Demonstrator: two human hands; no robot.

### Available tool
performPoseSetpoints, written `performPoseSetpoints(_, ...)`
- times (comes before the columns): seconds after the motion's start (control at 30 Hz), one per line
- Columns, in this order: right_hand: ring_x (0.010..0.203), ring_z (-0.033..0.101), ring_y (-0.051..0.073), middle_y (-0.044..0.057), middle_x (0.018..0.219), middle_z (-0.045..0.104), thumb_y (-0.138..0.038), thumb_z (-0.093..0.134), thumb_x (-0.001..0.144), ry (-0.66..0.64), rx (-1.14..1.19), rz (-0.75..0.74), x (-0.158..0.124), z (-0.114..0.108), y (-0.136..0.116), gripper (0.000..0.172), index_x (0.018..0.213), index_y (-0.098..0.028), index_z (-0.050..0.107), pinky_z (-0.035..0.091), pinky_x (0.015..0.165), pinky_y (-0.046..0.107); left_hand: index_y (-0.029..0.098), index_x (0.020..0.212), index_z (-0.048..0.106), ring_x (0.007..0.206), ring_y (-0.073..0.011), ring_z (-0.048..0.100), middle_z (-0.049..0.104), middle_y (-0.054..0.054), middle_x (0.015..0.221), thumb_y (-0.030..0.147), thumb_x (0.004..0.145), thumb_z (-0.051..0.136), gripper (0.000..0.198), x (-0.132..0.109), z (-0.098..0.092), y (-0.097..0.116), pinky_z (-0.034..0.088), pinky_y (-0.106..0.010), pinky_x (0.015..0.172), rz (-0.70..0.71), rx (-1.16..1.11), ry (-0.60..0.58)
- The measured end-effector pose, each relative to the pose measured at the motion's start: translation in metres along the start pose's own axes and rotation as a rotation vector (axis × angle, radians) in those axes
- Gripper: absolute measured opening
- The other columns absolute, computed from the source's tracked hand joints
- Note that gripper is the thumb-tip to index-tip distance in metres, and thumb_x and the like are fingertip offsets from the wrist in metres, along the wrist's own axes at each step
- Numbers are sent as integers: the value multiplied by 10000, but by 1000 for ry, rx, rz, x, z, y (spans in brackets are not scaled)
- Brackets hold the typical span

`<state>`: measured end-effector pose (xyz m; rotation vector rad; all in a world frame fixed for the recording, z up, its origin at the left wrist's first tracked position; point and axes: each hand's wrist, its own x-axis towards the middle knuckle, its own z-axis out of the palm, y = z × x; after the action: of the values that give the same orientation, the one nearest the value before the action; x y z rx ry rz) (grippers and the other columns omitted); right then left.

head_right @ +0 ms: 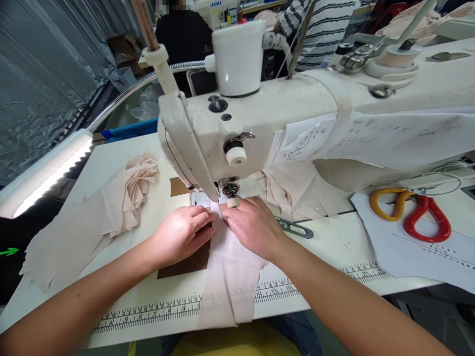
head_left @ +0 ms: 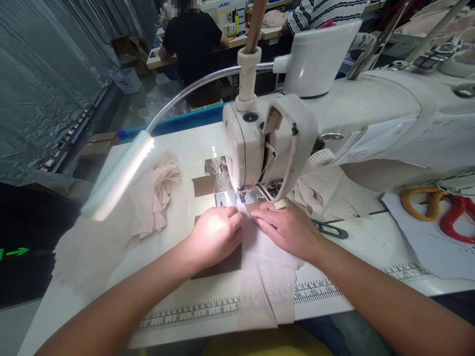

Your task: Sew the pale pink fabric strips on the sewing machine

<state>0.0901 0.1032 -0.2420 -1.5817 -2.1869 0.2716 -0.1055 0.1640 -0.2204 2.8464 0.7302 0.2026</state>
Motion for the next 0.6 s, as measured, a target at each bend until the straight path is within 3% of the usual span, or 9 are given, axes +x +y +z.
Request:
performPoseSetpoints(0.17, 675, 483, 139, 15, 736, 568, -158, 442, 905, -97, 34, -15, 2, -9, 1, 211, 912, -176, 652, 328, 645, 277, 151, 784, 648, 610, -155, 569, 601, -29, 695, 234, 910, 462, 240, 7, 15, 9, 418, -252, 525, -128, 24, 37)
performPoseSetpoints(0.33, 662, 474, 136, 5, 694, 551, -161, 438, 907, -205, 18, -33, 6, -24, -3, 207, 814, -178, 623, 291, 601, 264, 155, 755, 636, 608, -142, 565, 602, -19, 678, 187, 882, 473, 209, 5, 22, 5, 416, -239, 542, -129, -27, 96)
performPoseSetpoints(0.6, 604, 432, 116, -16, 631, 517, -199, 437, 900, -53, 22, -22, 6, -9, 3, 257, 722, -200, 622, 270, 571, 255, 150, 800, 605, 603, -134, 553, 597, -25, 707, 197, 875, 496, 141, -2, 13, 4, 451, -239, 560, -119, -134, 62)
